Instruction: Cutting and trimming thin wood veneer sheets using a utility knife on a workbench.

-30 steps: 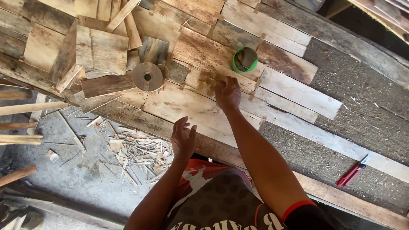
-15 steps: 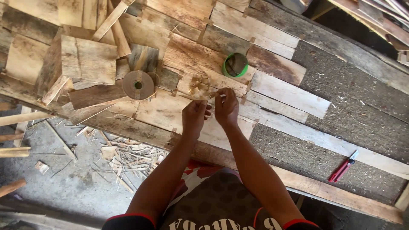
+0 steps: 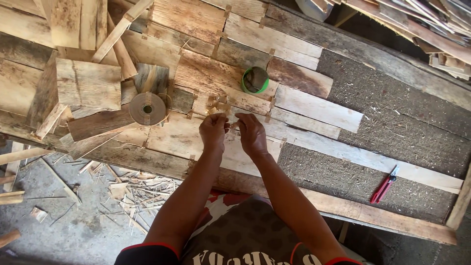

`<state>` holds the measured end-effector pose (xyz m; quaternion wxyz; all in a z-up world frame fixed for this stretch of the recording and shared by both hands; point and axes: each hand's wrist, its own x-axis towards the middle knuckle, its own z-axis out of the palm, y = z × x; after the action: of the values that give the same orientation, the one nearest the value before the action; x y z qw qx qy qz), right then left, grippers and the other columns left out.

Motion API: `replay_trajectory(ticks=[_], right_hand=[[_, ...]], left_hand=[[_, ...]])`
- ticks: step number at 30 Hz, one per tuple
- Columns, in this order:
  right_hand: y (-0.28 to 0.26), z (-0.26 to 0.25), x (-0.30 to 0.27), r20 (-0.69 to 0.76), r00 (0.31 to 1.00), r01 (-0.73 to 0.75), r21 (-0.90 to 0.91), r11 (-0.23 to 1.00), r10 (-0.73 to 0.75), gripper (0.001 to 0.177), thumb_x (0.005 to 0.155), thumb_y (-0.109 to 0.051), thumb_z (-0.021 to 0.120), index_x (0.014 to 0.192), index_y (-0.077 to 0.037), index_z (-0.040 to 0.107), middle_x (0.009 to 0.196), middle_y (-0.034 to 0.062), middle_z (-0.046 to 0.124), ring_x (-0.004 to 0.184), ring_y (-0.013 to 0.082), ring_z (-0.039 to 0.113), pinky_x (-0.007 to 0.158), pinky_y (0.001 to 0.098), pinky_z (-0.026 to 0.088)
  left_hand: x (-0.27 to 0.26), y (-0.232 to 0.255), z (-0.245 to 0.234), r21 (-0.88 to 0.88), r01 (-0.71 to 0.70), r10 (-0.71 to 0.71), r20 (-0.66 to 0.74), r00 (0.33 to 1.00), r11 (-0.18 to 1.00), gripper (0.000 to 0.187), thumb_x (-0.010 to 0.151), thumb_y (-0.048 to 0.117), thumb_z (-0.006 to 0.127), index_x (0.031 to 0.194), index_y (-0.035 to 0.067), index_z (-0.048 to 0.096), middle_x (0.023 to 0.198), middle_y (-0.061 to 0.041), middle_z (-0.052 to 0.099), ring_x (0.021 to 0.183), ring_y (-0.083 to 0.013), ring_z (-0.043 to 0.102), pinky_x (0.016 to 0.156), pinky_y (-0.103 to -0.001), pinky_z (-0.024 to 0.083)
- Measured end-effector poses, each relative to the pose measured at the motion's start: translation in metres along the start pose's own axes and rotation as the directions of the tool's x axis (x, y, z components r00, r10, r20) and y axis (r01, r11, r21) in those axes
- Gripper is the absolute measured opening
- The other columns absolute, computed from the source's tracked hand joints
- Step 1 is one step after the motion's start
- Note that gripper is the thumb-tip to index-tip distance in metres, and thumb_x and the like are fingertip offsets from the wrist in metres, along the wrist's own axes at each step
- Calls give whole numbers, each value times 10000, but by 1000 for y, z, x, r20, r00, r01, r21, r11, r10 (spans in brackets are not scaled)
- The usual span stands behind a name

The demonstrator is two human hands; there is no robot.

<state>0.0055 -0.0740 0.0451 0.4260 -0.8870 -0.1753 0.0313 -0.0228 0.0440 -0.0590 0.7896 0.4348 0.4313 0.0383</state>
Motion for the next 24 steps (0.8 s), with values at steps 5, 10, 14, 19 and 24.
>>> replay_trajectory(ticks=[5,10,14,19,24], right_hand=[[5,-3,-4,-71,979,-179,128,975,189,110,955,3,650,1063,9,666,971,150,707,822,278,741,717,371,587],[2,-12,-6,-103,972,-204,78,976,211,34,983,-26,675,1007,-10,659,945,127,694,795,263,732,684,365,576],[-9,-29,-1,-104,994,39,-50,998,-44,84,960,15,681,1031,-22,656,1026,124,673,908,300,706,748,392,572],[-11,-45,10,-107,988,110,-49,993,-115,126,946,11,709,1058,-42,688,1078,129,681,959,276,723,785,366,601],[22,-39,24,-17,955,-263,416,870,297,347,976,-122,695,1273,14,577,1107,97,707,895,126,705,758,277,612]], left_hand=[[-23,32,3,137,-3,5,-18,1000,991,280,926,289,778,925,33,664,759,-53,719,594,-113,670,514,-255,530],[-32,42,16,181,222,-260,220,940,958,292,940,319,753,908,38,683,752,-68,739,606,-155,710,511,-255,524],[-11,25,22,8,219,-210,320,924,976,184,933,182,759,997,16,710,825,-74,749,672,-136,713,579,-250,570],[0,36,40,-22,22,-10,429,903,1000,206,925,33,760,1108,-34,695,895,-88,743,734,-124,688,639,-244,563],[7,50,61,43,-374,291,549,783,926,196,930,14,706,1114,-38,665,908,-76,758,796,-108,712,708,-243,600]])
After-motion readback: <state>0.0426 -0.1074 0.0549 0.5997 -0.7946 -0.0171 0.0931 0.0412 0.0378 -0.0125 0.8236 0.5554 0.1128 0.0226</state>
